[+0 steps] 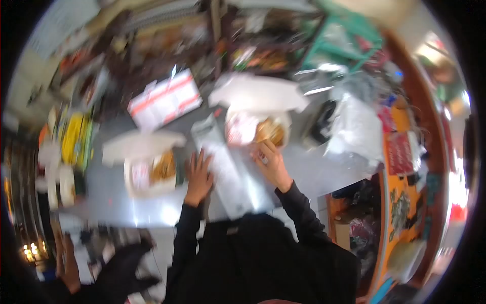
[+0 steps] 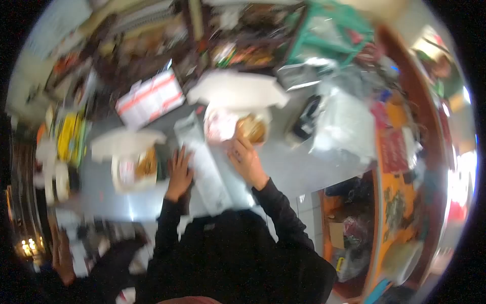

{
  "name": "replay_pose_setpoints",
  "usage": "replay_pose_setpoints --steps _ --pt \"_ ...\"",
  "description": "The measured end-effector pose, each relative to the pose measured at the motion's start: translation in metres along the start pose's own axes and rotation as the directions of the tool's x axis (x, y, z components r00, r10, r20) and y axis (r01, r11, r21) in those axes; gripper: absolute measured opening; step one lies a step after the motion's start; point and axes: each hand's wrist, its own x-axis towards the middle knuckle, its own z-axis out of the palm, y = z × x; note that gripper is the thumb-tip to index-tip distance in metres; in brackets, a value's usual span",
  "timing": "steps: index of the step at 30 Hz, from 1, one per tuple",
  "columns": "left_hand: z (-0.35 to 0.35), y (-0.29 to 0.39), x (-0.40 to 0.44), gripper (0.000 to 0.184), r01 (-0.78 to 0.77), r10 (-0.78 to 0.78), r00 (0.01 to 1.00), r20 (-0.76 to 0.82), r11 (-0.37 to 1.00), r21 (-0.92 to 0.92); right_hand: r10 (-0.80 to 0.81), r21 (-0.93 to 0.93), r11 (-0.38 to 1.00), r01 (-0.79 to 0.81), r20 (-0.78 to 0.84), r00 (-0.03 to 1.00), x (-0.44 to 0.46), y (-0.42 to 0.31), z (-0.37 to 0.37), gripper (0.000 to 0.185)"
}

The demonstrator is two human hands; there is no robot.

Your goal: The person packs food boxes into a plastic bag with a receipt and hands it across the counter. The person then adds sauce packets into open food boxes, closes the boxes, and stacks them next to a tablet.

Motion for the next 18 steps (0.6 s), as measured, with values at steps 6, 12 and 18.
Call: replay_pose_setpoints --steps 6,12,18 --pt "0.001 0.01 0.029 0.067 -0.078 0.085 0.996 -0.021 0.972 0.22 -0.158 -0.342 0.94 0.003 -0.429 0.889 0.119 -0.003 -0.181 0.013" --pt "0.013 0.026 0.041 0.083 -0.131 0.119 0.982 0.148 0.989 0.075 -0.265 -0.712 0.699 -0.069 -0.347 0.9 0.303 0.14 -0.369 0.016" --pt "-0.009 0.039 0.047 0.056 -0.021 0.042 0.992 0.119 0.984 -0.175 -0.015 -0.869 0.424 -0.254 -0.287 0.958 0.466 0.302 -0.387 0.056"
